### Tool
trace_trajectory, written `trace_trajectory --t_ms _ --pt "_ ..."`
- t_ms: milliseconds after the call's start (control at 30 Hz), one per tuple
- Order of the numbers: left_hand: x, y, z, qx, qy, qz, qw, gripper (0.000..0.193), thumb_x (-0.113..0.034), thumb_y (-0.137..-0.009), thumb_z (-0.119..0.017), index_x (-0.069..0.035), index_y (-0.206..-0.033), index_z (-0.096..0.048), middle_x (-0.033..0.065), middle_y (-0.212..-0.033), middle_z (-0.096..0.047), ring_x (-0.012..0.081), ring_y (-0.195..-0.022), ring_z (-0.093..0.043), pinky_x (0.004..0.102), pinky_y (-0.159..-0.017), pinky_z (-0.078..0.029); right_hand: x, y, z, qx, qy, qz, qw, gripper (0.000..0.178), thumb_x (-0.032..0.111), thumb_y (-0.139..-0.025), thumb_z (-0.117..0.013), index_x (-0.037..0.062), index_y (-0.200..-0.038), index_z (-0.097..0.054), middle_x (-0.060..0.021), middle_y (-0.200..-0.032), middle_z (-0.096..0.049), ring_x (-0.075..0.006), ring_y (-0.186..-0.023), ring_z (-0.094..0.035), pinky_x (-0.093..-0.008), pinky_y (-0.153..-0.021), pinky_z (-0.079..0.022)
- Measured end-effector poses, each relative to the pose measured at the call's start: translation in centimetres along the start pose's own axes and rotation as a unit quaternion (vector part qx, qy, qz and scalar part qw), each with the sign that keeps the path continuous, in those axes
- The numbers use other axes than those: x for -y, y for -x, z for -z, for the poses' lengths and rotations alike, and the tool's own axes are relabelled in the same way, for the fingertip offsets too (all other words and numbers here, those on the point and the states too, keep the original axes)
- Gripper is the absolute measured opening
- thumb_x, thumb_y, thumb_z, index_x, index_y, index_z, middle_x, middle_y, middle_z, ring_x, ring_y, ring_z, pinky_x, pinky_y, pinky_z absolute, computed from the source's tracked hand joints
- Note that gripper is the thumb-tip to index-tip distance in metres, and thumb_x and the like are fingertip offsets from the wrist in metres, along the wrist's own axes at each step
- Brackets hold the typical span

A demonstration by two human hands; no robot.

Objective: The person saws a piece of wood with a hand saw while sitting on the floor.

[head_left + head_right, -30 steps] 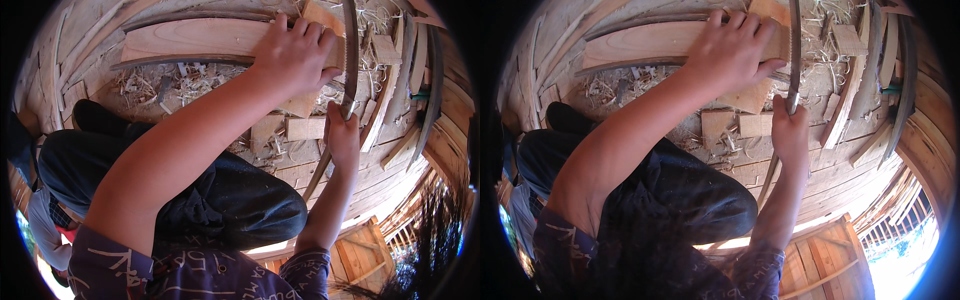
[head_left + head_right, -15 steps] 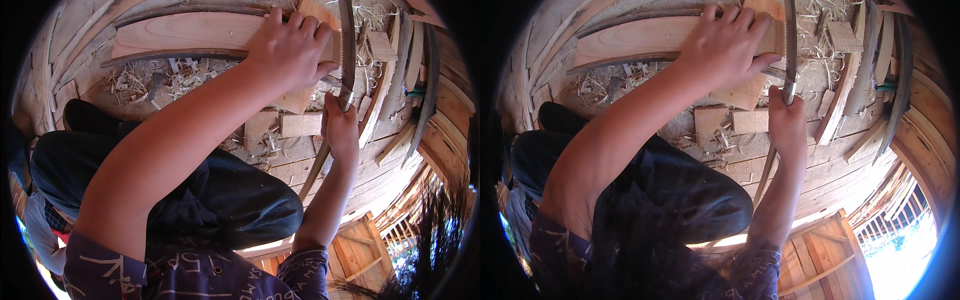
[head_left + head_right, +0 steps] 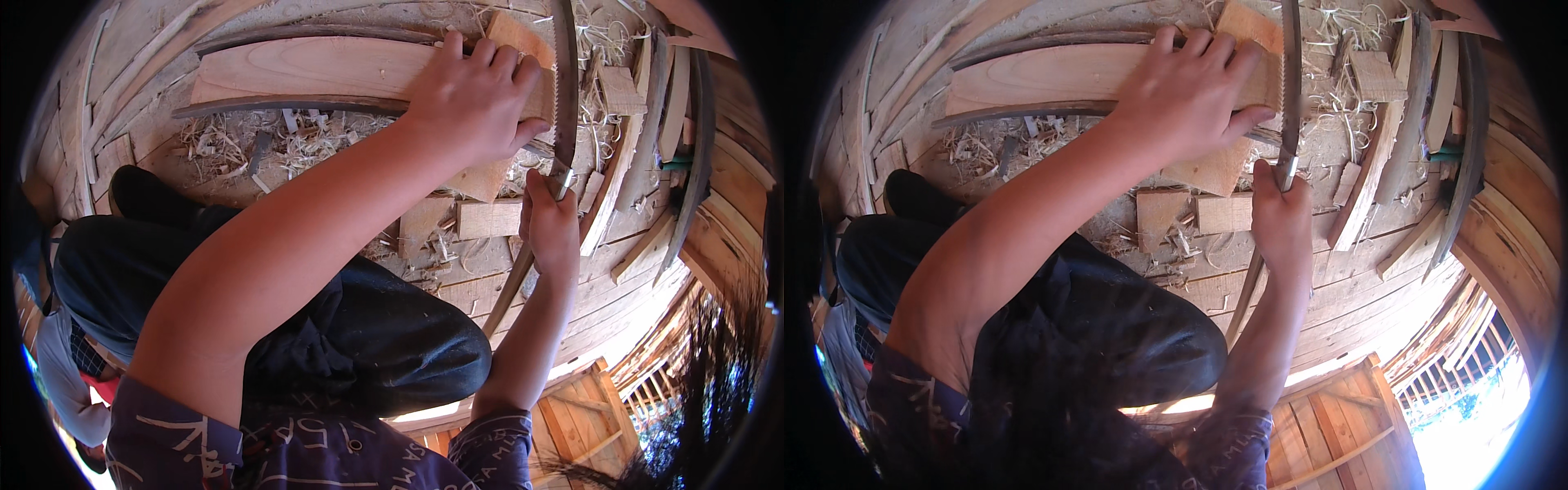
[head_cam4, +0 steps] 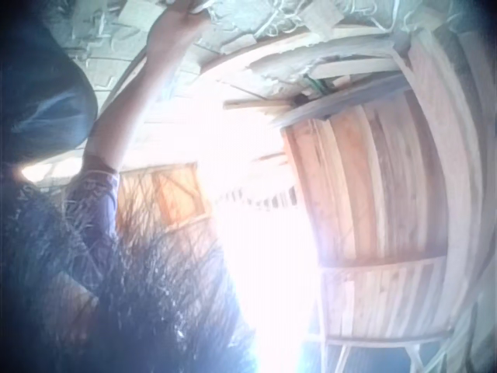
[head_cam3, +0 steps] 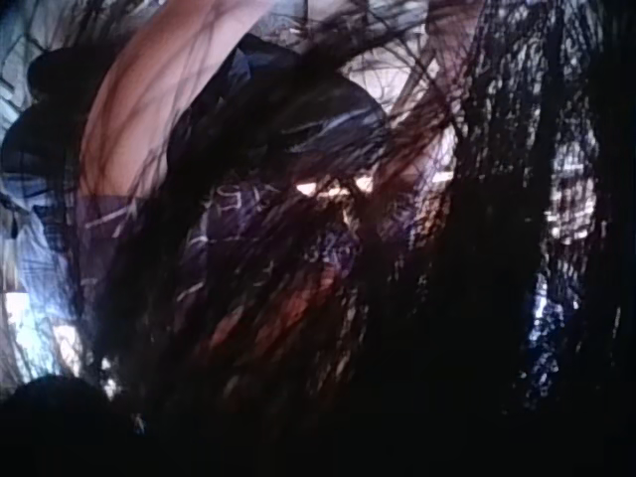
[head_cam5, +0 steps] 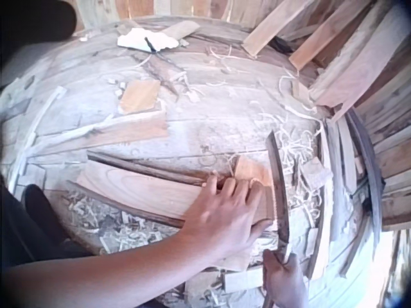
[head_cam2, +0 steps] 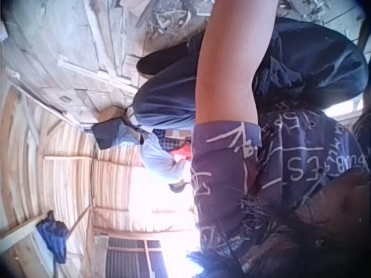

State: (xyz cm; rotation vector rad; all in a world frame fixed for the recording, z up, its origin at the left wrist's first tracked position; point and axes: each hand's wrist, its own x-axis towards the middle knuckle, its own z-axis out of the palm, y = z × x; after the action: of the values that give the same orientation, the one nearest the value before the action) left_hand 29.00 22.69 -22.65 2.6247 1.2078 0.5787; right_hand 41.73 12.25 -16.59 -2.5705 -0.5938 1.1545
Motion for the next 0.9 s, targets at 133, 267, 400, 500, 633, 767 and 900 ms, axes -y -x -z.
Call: trace_trajectory --t_ms 133,267,400,500,633,767,900 --pt "0.1 0.2 -0.1 -0.017 -0.018 0.006 1.000 0.058 -0.056 -0.089 -0.057 -0.006 -0.120 -0.056 0.0078 -0.098 -0.063 0.0207 -0.092 -0.060 0.0406 -0.084 -0.040 -4.2 3.0 0.3 0.031 -0.028 0.006 0.999 0.035 0.024 -0.096 -0.057 -0.0012 -0.071 -0.056 0.0002 -0.056 -0.045 -0.0076 -0.055 -0.040 -0.0318 -0.049 -0.032" --pt "0.2 0.1 -0.2 0.015 -0.013 0.015 1.000 0.060 -0.055 -0.090 -0.057 -0.006 -0.124 -0.055 0.0090 -0.103 -0.062 0.0210 -0.097 -0.059 0.0423 -0.087 -0.039 -7.2 5.4 0.2 0.015 -0.047 -0.007 0.999 0.028 0.021 -0.094 -0.063 -0.0011 -0.077 -0.059 -0.0005 -0.057 -0.048 -0.0080 -0.057 -0.043 -0.0305 -0.050 -0.035" --pt "0.2 0.1 0.5 0.028 -0.002 0.005 1.000 0.063 -0.055 -0.090 -0.057 -0.005 -0.129 -0.053 0.0103 -0.106 -0.061 0.0225 -0.101 -0.058 0.0442 -0.092 -0.039 -3.4 2.2 0.2 0.004 0.002 -0.004 1.000 0.036 0.025 -0.095 -0.058 -0.0022 -0.071 -0.056 -0.0061 -0.059 -0.051 -0.0107 -0.059 -0.041 -0.0336 -0.053 -0.037" --pt "0.1 0.0 0.4 0.019 0.010 0.002 1.000 0.064 -0.054 -0.090 -0.057 -0.003 -0.128 -0.053 0.0114 -0.105 -0.061 0.0234 -0.100 -0.058 0.0457 -0.092 -0.040 0.1 -0.2 0.1 0.037 -0.008 0.013 0.999 0.037 0.026 -0.096 -0.054 -0.0020 -0.071 -0.056 -0.0055 -0.056 -0.049 -0.0118 -0.058 -0.039 -0.0351 -0.053 -0.037" --pt "0.3 0.0 0.4 0.053 0.009 0.013 0.998 0.064 -0.055 -0.090 -0.056 -0.004 -0.129 -0.052 0.0118 -0.106 -0.061 0.0235 -0.101 -0.058 0.0465 -0.092 -0.041 -2.5 2.5 0.1 0.011 0.020 0.008 1.000 0.037 0.027 -0.096 -0.056 -0.0021 -0.072 -0.058 -0.0050 -0.056 -0.049 -0.0116 -0.057 -0.040 -0.0346 -0.053 -0.037" --pt "0.1 0.1 0.5 0.055 0.002 0.008 0.998 0.065 -0.056 -0.091 -0.054 -0.004 -0.131 -0.050 0.0115 -0.109 -0.060 0.0236 -0.103 -0.058 0.0472 -0.094 -0.041 -6.9 4.8 0.4 0.004 -0.003 0.013 1.000 0.038 0.029 -0.095 -0.058 -0.0020 -0.074 -0.058 -0.0054 -0.057 -0.049 -0.0119 -0.058 -0.042 -0.0343 -0.053 -0.037" --pt "0.2 0.0 0.2 0.047 0.006 0.008 0.999 0.064 -0.056 -0.092 -0.053 -0.005 -0.130 -0.050 0.0110 -0.110 -0.060 0.0242 -0.104 -0.058 0.0473 -0.096 -0.040 -3.2 2.2 0.3 0.018 0.021 -0.011 1.000 0.037 0.028 -0.095 -0.057 -0.0018 -0.074 -0.058 -0.0048 -0.057 -0.048 -0.0118 -0.057 -0.041 -0.0345 -0.053 -0.036"
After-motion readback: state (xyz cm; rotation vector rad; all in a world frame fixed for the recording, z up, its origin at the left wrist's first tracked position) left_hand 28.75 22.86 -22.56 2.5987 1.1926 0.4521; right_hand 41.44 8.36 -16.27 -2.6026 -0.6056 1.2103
